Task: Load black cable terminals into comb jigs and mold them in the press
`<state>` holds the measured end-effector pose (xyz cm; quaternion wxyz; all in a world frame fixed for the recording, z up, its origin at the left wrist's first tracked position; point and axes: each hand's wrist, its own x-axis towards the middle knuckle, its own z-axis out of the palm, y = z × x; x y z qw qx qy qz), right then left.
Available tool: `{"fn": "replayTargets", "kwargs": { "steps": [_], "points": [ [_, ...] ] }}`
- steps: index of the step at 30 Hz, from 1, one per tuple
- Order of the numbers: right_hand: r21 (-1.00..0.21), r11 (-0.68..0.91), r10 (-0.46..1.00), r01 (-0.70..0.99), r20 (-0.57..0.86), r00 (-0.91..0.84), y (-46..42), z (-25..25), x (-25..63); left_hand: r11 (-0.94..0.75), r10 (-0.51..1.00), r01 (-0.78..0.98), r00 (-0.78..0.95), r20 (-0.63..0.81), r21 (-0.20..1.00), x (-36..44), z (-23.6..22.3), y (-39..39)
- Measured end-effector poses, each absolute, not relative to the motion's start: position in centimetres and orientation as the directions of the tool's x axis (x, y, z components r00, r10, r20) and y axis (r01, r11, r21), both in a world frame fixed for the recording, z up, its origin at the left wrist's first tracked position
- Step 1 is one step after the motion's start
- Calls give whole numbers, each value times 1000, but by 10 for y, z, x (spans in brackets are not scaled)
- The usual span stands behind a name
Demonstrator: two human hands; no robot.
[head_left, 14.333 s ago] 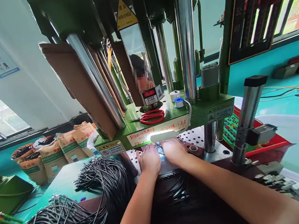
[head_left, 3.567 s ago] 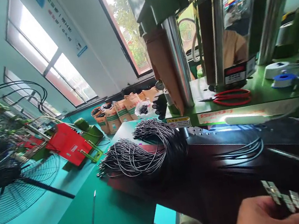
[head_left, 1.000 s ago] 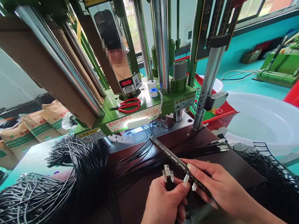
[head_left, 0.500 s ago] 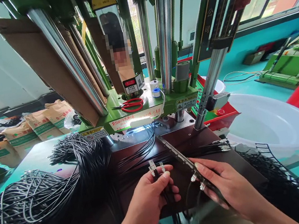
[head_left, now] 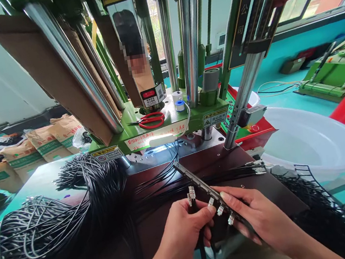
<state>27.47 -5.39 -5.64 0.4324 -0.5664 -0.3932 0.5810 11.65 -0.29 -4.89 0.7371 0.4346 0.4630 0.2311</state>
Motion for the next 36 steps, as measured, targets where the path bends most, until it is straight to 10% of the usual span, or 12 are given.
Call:
{"fn": "replayTargets", "kwargs": {
  "steps": [29, 36],
  "points": [
    [-936, -348, 934, -54, -351, 62, -59, -51, 286, 573, 791, -200, 390, -472, 795, 96, -42, 8],
    [-924, -379, 923, -47, -381, 53, -58, -54, 283, 495, 786, -10, 432, -443, 869, 112, -51, 3]
  ]
}}
